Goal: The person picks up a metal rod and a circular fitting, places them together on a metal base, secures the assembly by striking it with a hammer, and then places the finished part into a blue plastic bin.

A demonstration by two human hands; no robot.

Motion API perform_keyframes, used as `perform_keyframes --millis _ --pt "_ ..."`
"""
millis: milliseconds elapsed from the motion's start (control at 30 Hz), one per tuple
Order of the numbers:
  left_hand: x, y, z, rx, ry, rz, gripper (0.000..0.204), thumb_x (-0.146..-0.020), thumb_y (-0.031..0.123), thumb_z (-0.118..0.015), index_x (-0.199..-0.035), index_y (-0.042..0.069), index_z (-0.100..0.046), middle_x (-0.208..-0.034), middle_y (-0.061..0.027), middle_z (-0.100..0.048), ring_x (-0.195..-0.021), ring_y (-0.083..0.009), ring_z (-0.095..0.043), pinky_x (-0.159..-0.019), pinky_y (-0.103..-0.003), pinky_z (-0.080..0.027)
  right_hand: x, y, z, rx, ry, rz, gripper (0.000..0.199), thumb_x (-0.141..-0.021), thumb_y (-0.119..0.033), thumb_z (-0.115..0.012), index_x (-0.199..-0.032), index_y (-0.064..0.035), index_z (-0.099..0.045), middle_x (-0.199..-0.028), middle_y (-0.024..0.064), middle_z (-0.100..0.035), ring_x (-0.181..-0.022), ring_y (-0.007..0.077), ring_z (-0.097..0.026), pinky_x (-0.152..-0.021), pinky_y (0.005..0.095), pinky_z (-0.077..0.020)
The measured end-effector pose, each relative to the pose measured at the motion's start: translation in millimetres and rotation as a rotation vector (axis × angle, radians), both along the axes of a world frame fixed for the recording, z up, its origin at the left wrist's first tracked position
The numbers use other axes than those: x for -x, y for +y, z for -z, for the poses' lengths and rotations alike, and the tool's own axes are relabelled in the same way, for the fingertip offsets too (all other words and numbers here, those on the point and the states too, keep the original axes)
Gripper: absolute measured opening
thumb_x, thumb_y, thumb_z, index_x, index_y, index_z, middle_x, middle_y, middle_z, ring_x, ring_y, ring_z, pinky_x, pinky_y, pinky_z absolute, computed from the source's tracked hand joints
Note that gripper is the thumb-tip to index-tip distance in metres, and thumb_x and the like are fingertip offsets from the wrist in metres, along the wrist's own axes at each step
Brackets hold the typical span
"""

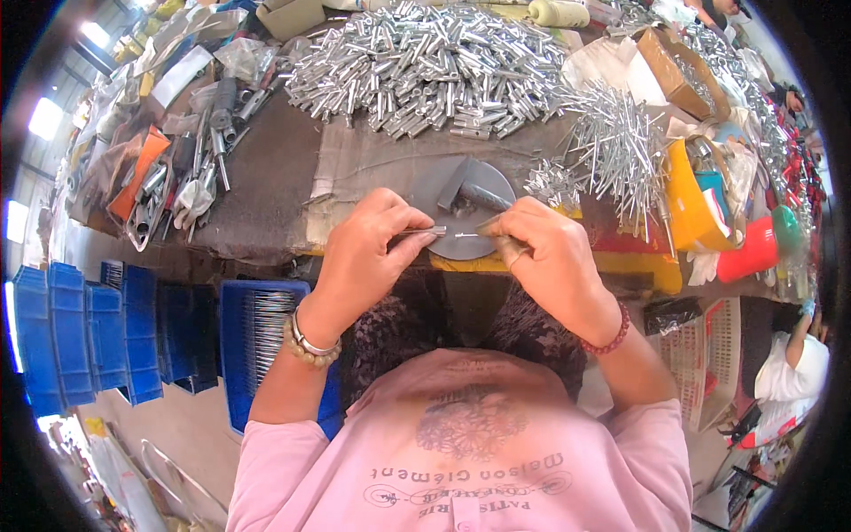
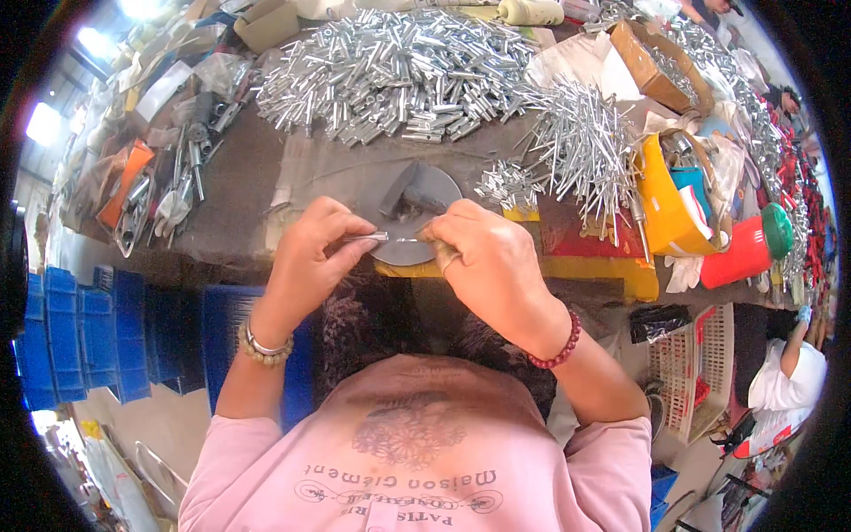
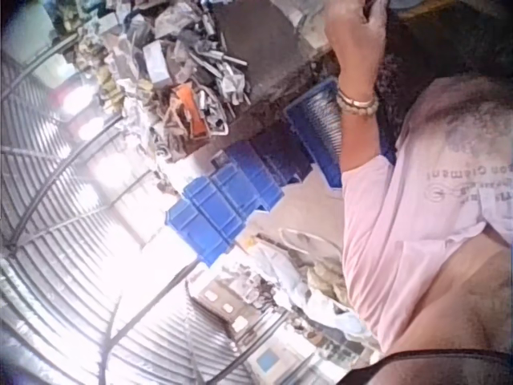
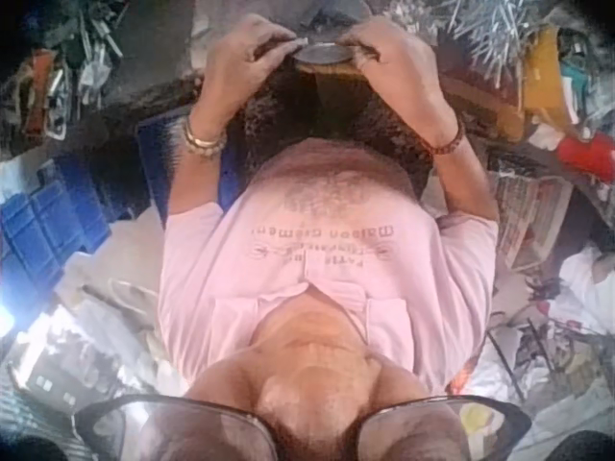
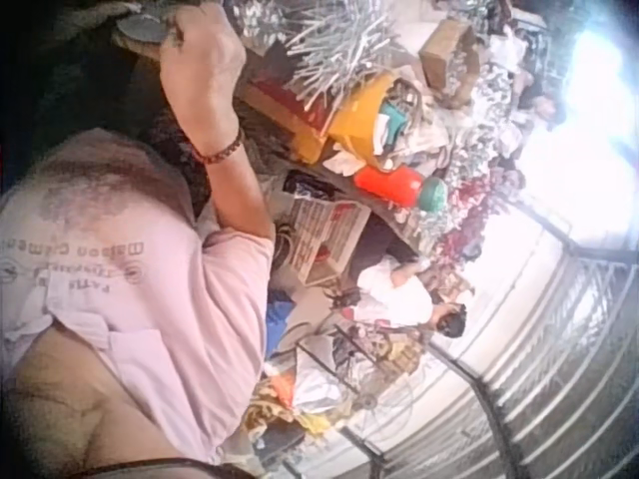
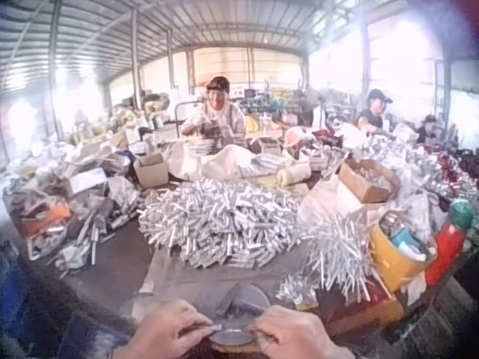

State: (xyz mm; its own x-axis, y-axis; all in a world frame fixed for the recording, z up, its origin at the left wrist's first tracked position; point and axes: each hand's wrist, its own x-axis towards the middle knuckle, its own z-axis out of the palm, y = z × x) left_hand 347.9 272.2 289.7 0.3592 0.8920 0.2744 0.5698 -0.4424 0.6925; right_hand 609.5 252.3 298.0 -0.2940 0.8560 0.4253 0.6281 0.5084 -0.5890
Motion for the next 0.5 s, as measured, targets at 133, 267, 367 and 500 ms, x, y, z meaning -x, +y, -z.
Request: perform_keyframes --millis 133,267,367,500 --pt "-2.3 -0.7 5.6 -0.163 0.058 -0.033 0.017 -0.092 0.008 -0.085 -0.107 0.002 -0.081 -0.099 -0.0101 -0.068 -0.089 -0.0257 -0.068 -0.077 -0.036 -0.054 7.1 -2.0 -5.8 -0.143 -0.225 0.024 0.004 -0.087 -0.006 -0.075 -0.090 -0.0069 -0.075 -0.088 0.0087 -0.067 -0.086 0.0319 -0.072 -0.075 0.0447 -0.0590" --pt "-3.9 1.6 5.3 -0.157 0.014 -0.042 0.015 -0.091 0.007 -0.085 -0.105 0.003 -0.081 -0.098 -0.0103 -0.068 -0.090 -0.0275 -0.068 -0.078 -0.037 -0.054 12.1 0.3 -5.9 -0.205 -0.310 0.033 0.003 -0.087 -0.009 -0.074 -0.084 -0.0094 -0.072 -0.092 0.0070 -0.065 -0.091 0.0284 -0.069 -0.080 0.0429 -0.0583" --pt "-1.6 3.2 8.0 -0.158 -0.015 -0.002 0.015 -0.090 0.005 -0.086 -0.105 0.003 -0.081 -0.098 -0.0101 -0.069 -0.090 -0.0269 -0.068 -0.078 -0.036 -0.054 12.3 2.1 -5.1 -0.227 -0.335 0.026 0.003 -0.087 -0.008 -0.074 -0.085 -0.0091 -0.072 -0.093 0.0066 -0.064 -0.093 0.0277 -0.068 -0.084 0.0421 -0.0573" --pt "-2.1 1.1 7.6 -0.125 -0.030 0.000 0.015 -0.090 0.004 -0.086 -0.104 0.002 -0.081 -0.096 -0.0100 -0.068 -0.089 -0.0260 -0.067 -0.077 -0.036 -0.053 10.6 4.2 -1.9 -0.267 -0.329 -0.016 0.002 -0.086 -0.008 -0.073 -0.086 -0.0093 -0.071 -0.093 0.0058 -0.063 -0.093 0.0269 -0.067 -0.085 0.0412 -0.0558"
